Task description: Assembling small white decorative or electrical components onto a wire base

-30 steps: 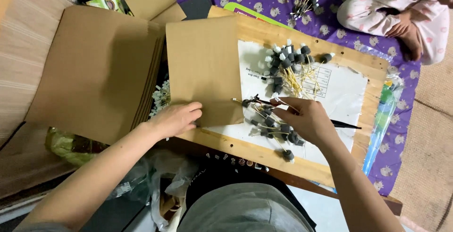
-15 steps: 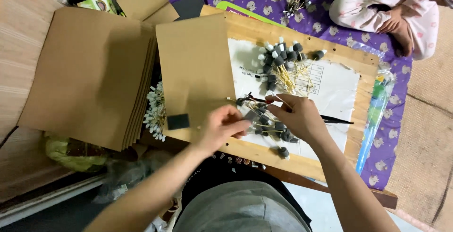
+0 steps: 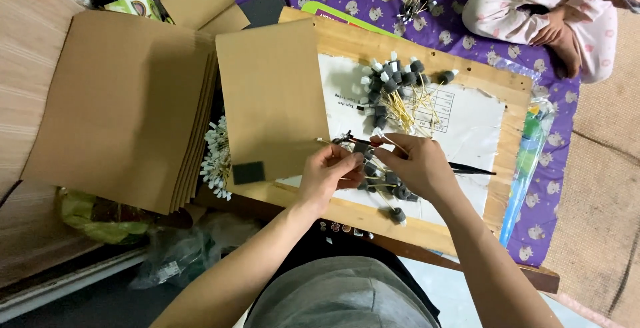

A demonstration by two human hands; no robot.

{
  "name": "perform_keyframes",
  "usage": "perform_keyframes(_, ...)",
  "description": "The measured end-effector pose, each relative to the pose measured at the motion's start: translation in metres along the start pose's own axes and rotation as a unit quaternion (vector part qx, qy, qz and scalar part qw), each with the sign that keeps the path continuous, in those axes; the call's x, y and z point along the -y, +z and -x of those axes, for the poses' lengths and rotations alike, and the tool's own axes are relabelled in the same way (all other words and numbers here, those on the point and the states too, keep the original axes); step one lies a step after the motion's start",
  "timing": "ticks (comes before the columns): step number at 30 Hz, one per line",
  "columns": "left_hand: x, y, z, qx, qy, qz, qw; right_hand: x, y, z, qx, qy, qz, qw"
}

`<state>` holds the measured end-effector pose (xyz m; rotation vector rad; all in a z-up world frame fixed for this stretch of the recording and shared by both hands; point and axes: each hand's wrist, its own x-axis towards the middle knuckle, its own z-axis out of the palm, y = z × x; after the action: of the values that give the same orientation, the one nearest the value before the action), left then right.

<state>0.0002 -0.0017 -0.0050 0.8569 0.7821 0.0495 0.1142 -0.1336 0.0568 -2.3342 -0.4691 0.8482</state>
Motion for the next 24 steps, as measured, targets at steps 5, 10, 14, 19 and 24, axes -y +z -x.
perform_keyframes(5,0.004,0.004,0.0,-0.012,-0.01,0.014,1.0,0.006,-0.002,0.003,-0.001,0.015,-0.001,1.0)
perform_keyframes(10,0.006,0.007,-0.004,-0.031,-0.019,0.033,0.999,0.003,-0.001,0.001,0.0,0.026,0.003,1.0)
perform_keyframes(14,0.005,0.012,-0.005,-0.063,-0.026,0.035,0.997,0.004,-0.001,0.002,0.001,0.013,0.005,1.0)
perform_keyframes(19,0.006,0.011,-0.008,-0.082,-0.035,0.001,0.996,0.008,0.001,0.003,-0.004,0.0,0.014,1.0)
perform_keyframes(24,-0.013,-0.01,0.007,0.128,-0.085,-0.069,0.986,-0.016,0.016,-0.013,-0.08,-0.033,-0.051,0.995)
